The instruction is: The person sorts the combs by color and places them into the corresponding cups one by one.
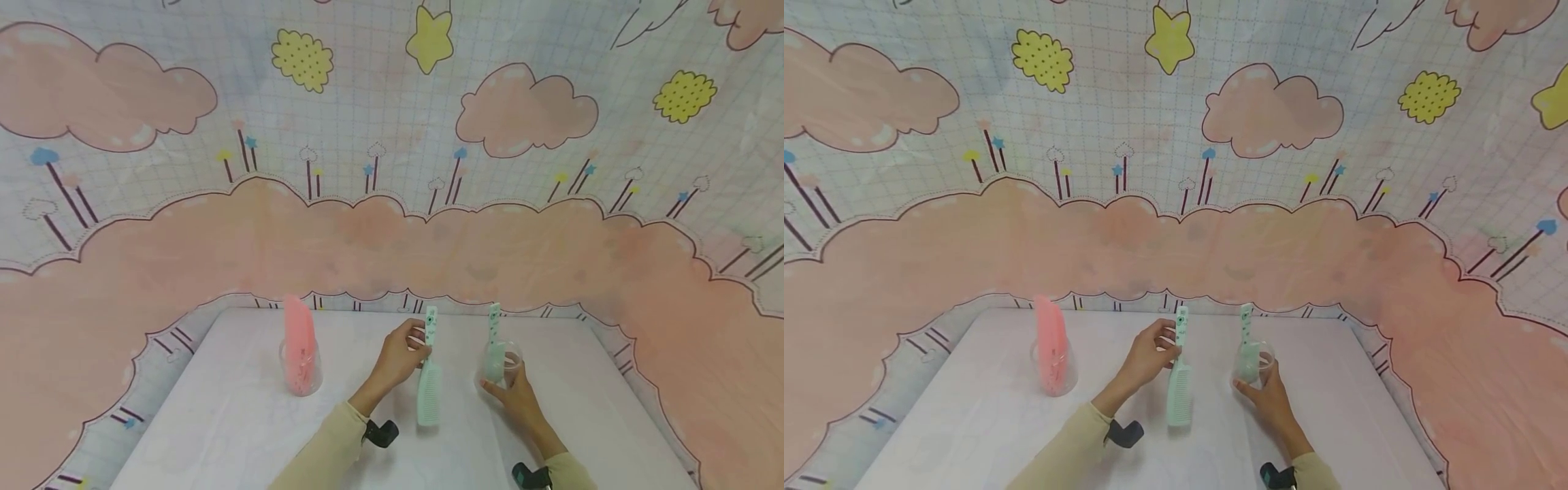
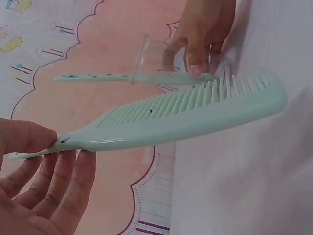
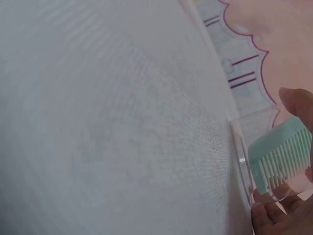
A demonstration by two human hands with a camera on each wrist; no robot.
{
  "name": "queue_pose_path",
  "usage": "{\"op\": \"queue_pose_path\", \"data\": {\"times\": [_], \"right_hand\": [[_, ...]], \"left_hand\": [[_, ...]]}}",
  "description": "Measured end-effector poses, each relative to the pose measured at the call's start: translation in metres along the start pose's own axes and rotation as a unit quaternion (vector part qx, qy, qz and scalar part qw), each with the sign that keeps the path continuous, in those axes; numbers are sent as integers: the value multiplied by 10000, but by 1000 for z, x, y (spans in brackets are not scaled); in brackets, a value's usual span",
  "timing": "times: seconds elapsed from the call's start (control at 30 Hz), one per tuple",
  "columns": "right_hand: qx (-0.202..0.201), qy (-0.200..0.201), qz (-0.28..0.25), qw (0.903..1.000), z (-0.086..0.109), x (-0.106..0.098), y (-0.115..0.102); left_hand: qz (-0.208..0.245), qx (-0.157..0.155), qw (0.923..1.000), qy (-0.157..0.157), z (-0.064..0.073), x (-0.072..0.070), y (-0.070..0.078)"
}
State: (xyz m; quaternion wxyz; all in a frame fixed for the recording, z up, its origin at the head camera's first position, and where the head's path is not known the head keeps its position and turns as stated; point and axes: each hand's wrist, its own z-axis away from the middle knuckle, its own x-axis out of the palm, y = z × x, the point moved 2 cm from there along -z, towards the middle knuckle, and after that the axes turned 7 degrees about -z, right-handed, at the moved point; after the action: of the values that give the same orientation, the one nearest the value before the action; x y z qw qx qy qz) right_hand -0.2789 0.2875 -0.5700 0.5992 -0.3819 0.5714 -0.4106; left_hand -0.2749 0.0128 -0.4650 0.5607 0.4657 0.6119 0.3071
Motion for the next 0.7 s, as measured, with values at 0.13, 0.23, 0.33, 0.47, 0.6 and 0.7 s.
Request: {"op": "queue_pose_path", "data": {"times": [0.13,0.23,0.33,0.47,0.6,0.7], "right_hand": [[-10,45,32,10000,0,1,-3],[-73,72,66,9999,1,2,-4],[-171,74,110,9998,3,1,-4],[-208,67,105,9997,5,0,-3],[-210,31,43,9998,7,-1,-4],[-194,-3,34,9998,8,-2,-3]], "left_hand": [[253,7,9997,-76,-5,-3,5],[513,24,9986,-135,-7,-5,12],[645,73,9978,-141,-6,-5,19],[633,145,9979,-81,-5,-4,28],[695,275,9972,-1,-5,-1,39],[787,380,9962,52,-5,1,47]]}}
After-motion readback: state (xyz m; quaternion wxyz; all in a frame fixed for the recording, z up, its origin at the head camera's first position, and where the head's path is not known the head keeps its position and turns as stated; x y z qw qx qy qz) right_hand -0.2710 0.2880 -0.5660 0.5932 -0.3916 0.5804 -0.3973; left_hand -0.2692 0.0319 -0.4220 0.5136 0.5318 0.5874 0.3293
